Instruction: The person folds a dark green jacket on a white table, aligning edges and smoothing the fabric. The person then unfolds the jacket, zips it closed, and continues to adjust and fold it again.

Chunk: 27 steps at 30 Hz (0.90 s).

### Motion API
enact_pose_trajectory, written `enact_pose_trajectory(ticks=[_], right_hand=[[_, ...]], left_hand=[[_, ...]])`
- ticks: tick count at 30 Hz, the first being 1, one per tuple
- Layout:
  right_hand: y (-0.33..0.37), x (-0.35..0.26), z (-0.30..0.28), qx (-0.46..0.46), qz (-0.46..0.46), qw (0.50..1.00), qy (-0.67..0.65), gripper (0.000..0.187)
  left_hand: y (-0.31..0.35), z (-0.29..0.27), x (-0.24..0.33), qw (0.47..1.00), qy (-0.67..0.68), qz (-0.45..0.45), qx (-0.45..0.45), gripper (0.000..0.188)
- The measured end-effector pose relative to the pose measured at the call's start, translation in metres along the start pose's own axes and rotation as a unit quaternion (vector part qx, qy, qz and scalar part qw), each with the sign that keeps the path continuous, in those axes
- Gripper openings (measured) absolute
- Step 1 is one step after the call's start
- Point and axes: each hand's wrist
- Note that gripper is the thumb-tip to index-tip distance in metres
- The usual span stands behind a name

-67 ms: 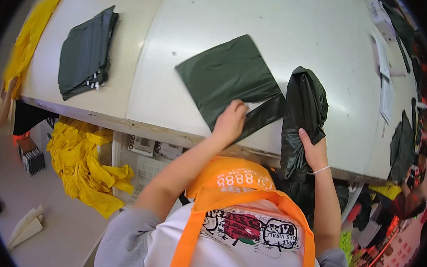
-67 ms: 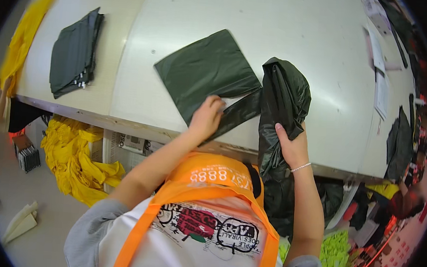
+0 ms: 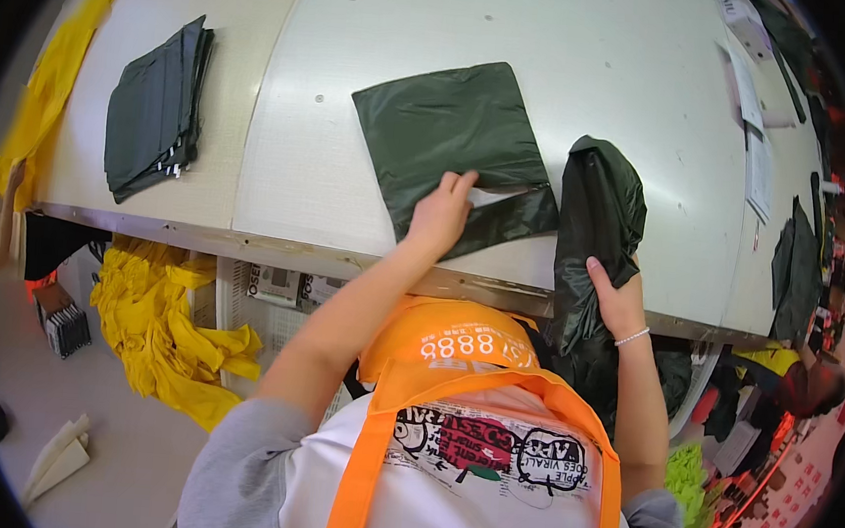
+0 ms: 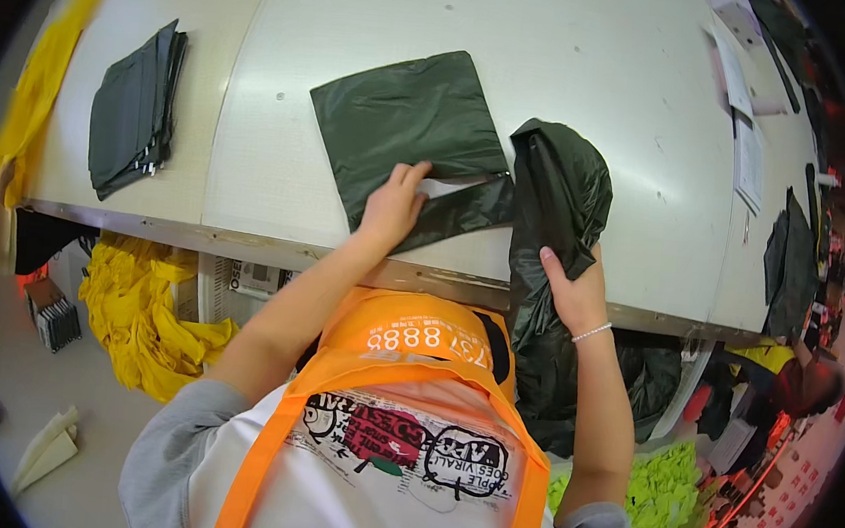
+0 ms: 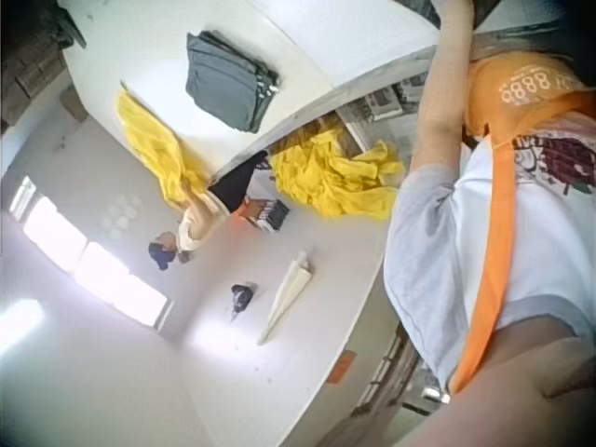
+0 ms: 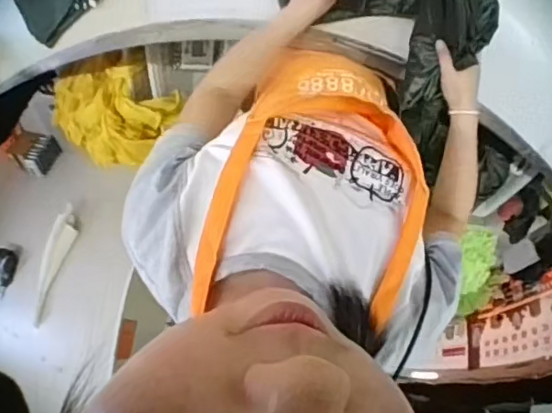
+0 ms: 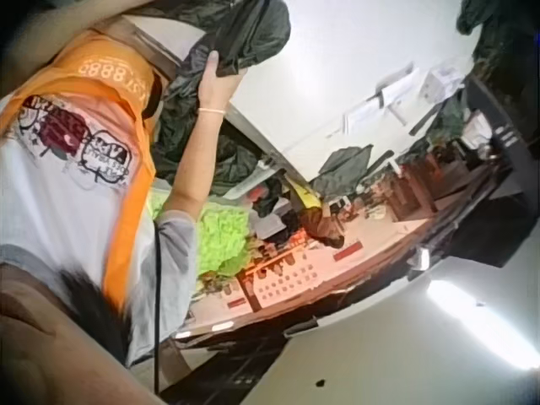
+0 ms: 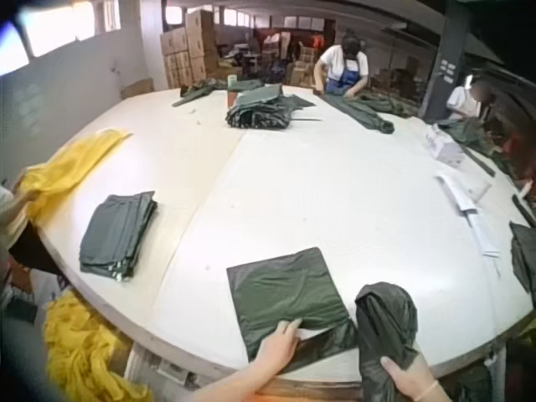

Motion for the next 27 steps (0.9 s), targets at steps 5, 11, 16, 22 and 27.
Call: enact_pose_trajectory(ticks=[5,11,16,22,27], right_hand=[[0.042,0.016,-0.007,-0.015,0.047,0.995,0.084,0.068],[0.042,-0.022,0.001,-0.22,-0.207,0.92,0.25,0.076],[-0.007,-0.014,0.048,-0.168,-0.252,0.907,0.293,0.065],[-0.031,-0.022,0.053,-0.178,-0.098,0.944,0.261,0.064],[-0.038,-0.032,0.059,-0.165,-0.093,0.943,0.274,0.064]], left_hand=[[-0.032,0.005,-0.008,0.988,-0.156,-0.016,0.004,0.025],[-0.056,-0.035,0.018,0.976,-0.1,0.163,0.102,0.008],[-0.047,-0.08,0.038,0.978,0.013,0.167,-0.12,0.008],[-0.002,-0.061,-0.036,0.971,0.156,-0.056,0.172,0.034],[0.003,-0.017,-0.053,0.975,0.089,-0.199,0.036,0.021]])
Point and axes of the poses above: each hand's wrist, its own y-axis away from the middle knuckle, its own z-axis out of the palm, x = y × z, and after that the axes turned 4 degrees about -x, right-handed
